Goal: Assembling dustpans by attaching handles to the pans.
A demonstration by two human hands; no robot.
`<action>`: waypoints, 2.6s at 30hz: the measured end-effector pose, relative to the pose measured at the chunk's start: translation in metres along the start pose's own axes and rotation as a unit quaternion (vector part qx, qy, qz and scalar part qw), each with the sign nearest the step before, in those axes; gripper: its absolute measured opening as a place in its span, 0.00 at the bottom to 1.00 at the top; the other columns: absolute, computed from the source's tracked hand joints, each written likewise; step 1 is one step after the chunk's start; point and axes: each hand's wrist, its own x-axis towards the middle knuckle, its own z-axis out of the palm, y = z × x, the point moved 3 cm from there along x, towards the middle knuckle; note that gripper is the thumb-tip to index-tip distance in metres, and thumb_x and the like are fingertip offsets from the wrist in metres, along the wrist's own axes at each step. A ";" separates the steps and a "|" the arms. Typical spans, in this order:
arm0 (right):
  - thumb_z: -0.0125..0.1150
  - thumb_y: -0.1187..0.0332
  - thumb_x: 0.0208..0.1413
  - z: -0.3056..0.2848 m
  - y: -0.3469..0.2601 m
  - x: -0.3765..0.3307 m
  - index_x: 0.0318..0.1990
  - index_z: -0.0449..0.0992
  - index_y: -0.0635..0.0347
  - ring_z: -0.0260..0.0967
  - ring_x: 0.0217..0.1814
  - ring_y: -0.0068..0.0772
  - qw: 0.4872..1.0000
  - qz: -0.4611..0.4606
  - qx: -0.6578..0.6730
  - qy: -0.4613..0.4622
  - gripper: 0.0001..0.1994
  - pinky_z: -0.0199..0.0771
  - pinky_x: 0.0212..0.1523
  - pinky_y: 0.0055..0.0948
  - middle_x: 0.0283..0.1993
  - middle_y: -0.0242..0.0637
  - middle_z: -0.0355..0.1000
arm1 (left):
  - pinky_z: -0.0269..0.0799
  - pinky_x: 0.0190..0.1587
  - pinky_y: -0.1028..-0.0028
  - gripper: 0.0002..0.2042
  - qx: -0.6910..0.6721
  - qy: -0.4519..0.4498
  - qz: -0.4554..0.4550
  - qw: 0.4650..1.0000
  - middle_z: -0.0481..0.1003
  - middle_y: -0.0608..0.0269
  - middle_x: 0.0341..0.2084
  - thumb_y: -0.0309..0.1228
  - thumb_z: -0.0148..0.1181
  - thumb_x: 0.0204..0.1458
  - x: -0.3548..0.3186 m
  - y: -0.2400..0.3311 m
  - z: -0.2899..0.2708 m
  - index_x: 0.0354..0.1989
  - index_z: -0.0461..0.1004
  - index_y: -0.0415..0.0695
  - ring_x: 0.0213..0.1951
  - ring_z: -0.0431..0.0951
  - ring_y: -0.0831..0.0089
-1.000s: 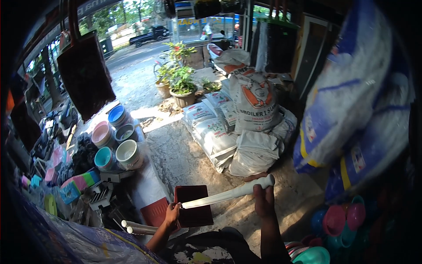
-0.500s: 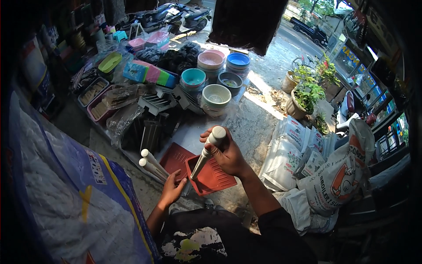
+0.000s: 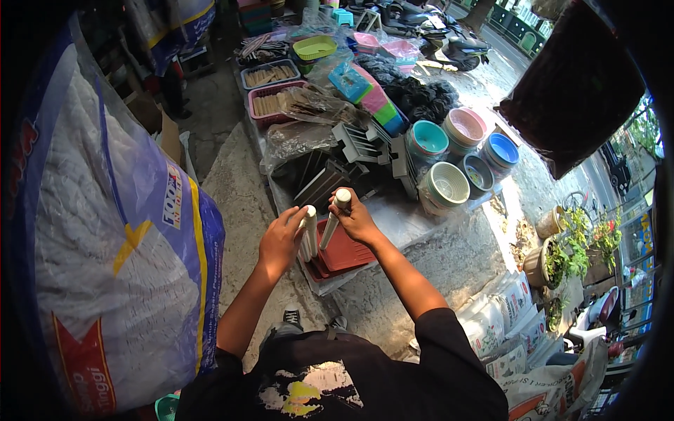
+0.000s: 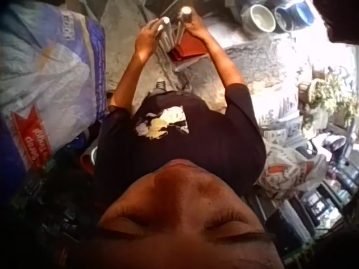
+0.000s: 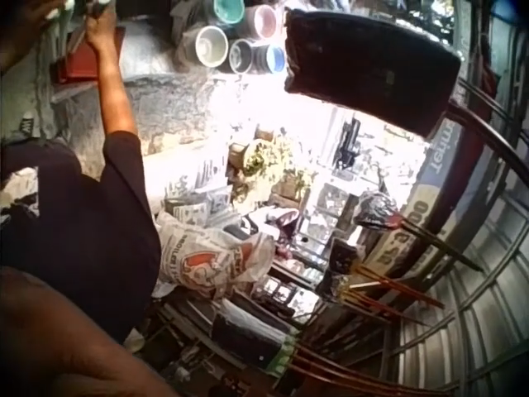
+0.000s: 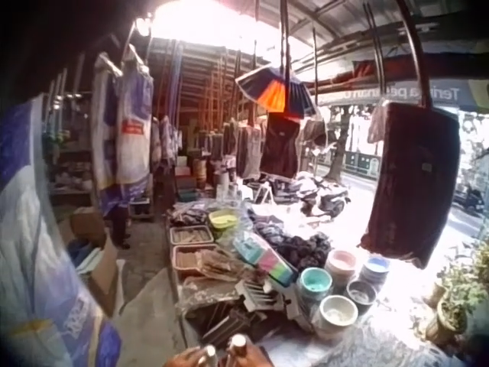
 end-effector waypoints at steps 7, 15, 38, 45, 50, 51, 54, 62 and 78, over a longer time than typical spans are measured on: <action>0.61 0.69 0.58 0.007 0.034 0.015 0.50 0.65 0.59 0.70 0.47 0.27 0.999 -0.007 -0.012 -0.043 0.16 0.70 0.49 0.29 0.43 0.35 0.72 | 0.75 0.41 0.63 0.25 -0.045 -0.023 -0.022 0.998 0.72 0.59 0.50 0.25 0.60 0.50 0.003 -0.002 0.006 0.59 0.65 0.52 0.43 0.77 0.55; 0.63 0.71 0.55 0.015 0.030 0.019 0.53 0.66 0.58 0.68 0.52 0.28 0.995 -0.014 0.001 -0.099 0.19 0.68 0.53 0.29 0.48 0.36 0.72 | 0.76 0.40 0.62 0.26 -0.045 -0.019 -0.036 0.998 0.71 0.59 0.49 0.26 0.59 0.51 0.003 -0.004 0.008 0.60 0.63 0.54 0.41 0.78 0.55; 0.67 0.69 0.48 0.043 0.050 -0.100 0.63 0.51 0.62 0.65 0.52 0.46 0.981 0.041 -0.189 0.006 0.37 0.70 0.50 0.35 0.53 0.50 0.61 | 0.67 0.56 0.59 0.38 -0.005 0.018 -0.095 0.995 0.59 0.46 0.60 0.41 0.60 0.54 -0.108 -0.031 0.022 0.69 0.46 0.49 0.56 0.68 0.49; 0.66 0.55 0.49 0.110 0.136 -0.183 0.59 0.57 0.70 0.62 0.57 0.63 0.933 0.042 -0.298 -0.196 0.37 0.64 0.56 0.47 0.56 0.65 0.62 | 0.68 0.53 0.60 0.36 0.052 -0.005 -0.072 0.996 0.66 0.42 0.54 0.45 0.60 0.54 -0.235 -0.066 0.026 0.67 0.51 0.45 0.50 0.73 0.53; 0.68 0.53 0.48 0.155 0.177 -0.224 0.58 0.59 0.64 0.69 0.52 0.54 0.874 0.136 -0.298 -0.358 0.35 0.69 0.53 0.42 0.49 0.57 0.70 | 0.66 0.56 0.60 0.37 -0.136 -0.042 -0.318 0.937 0.66 0.42 0.54 0.43 0.58 0.54 -0.279 -0.080 -0.015 0.69 0.47 0.48 0.56 0.68 0.49; 0.68 0.53 0.48 0.164 0.179 -0.223 0.58 0.59 0.64 0.69 0.52 0.54 0.869 0.122 -0.301 -0.374 0.35 0.69 0.53 0.42 0.49 0.57 0.70 | 0.66 0.56 0.59 0.37 -0.143 -0.034 -0.319 0.936 0.66 0.42 0.55 0.43 0.58 0.55 -0.287 -0.088 -0.019 0.69 0.47 0.48 0.57 0.68 0.49; 0.69 0.52 0.48 0.192 0.187 -0.223 0.57 0.63 0.63 0.71 0.50 0.50 0.854 0.123 -0.283 -0.419 0.35 0.70 0.51 0.40 0.46 0.53 0.72 | 0.69 0.54 0.61 0.36 -0.140 -0.011 -0.368 0.919 0.68 0.44 0.54 0.43 0.59 0.55 -0.307 -0.109 -0.037 0.68 0.48 0.49 0.54 0.71 0.51; 0.66 0.51 0.50 0.269 0.205 -0.186 0.57 0.65 0.64 0.72 0.54 0.44 0.790 0.242 -0.340 -0.448 0.32 0.70 0.53 0.34 0.52 0.53 0.72 | 0.72 0.50 0.65 0.34 -0.232 0.153 -0.542 0.793 0.74 0.47 0.48 0.42 0.63 0.51 -0.472 -0.249 -0.023 0.64 0.57 0.44 0.47 0.78 0.62; 0.62 0.63 0.54 0.309 0.206 -0.165 0.39 0.72 0.61 0.73 0.23 0.29 0.846 0.508 -0.159 -0.036 0.12 0.69 0.20 0.29 0.26 0.33 0.71 | 0.72 0.48 0.67 0.23 -0.219 -0.028 -0.749 0.625 0.77 0.49 0.45 0.40 0.61 0.50 -0.623 -0.393 -0.040 0.51 0.74 0.37 0.45 0.78 0.59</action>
